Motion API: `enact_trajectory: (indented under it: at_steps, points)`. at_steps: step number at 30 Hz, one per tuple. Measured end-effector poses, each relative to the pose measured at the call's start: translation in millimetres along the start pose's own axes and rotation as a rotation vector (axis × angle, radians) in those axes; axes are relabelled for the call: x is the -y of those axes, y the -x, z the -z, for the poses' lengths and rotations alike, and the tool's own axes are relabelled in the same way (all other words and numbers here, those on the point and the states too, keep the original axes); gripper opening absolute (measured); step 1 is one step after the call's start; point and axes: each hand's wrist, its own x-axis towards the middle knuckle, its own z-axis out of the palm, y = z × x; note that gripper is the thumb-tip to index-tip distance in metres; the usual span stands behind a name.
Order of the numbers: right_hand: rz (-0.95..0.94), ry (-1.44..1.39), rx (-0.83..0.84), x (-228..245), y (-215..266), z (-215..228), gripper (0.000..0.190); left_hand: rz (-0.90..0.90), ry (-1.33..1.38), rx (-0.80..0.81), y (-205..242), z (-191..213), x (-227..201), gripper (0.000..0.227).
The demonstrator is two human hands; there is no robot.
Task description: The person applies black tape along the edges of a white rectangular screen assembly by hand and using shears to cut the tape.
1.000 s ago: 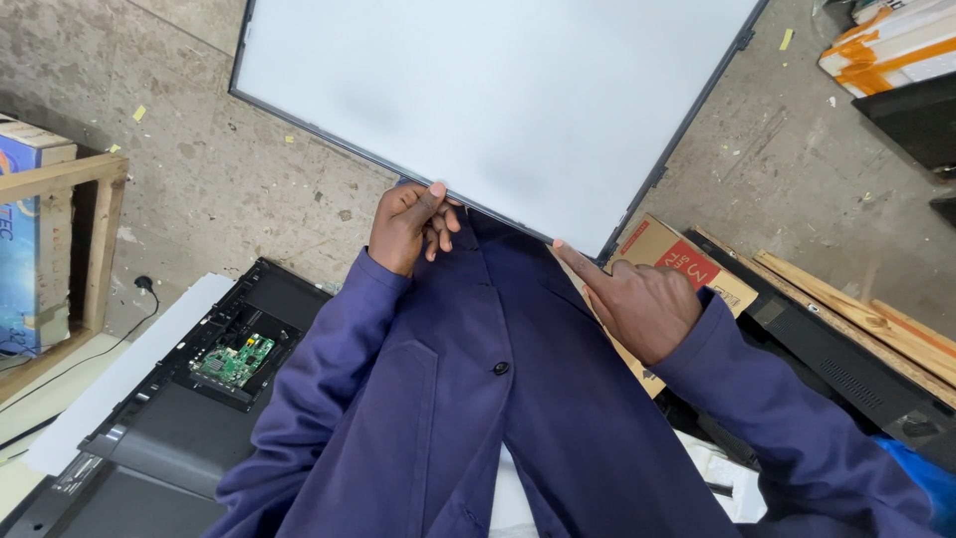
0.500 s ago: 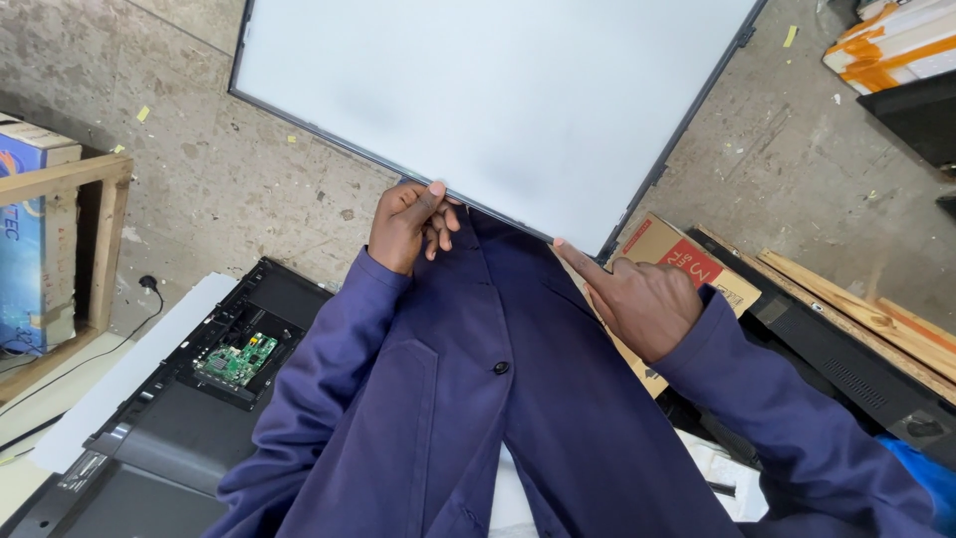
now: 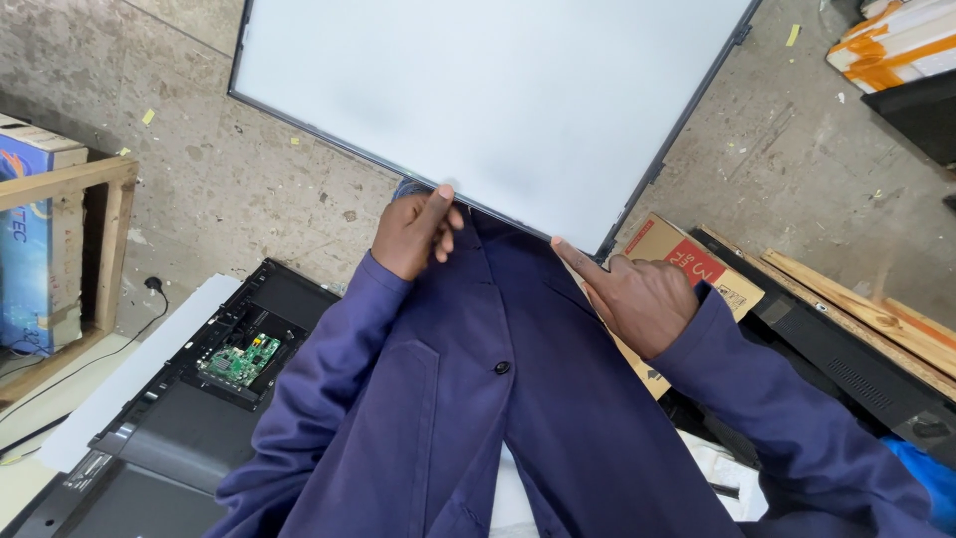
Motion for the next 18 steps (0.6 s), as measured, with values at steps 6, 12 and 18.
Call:
enact_trajectory:
  at_steps: [6,12,18]
  points:
    - [0.001,-0.013,0.003,1,-1,5,0.058,-0.456,-0.96,0.079,23,-40,-57,0.041]
    - [0.001,-0.008,-0.053,3,-1,1,0.059,-0.577,-1.217,0.261,-7,-71,-62,0.025]
    - [-0.006,-0.025,-0.072,6,-1,11,0.056,-0.599,-1.31,0.306,-28,-79,-63,0.029]
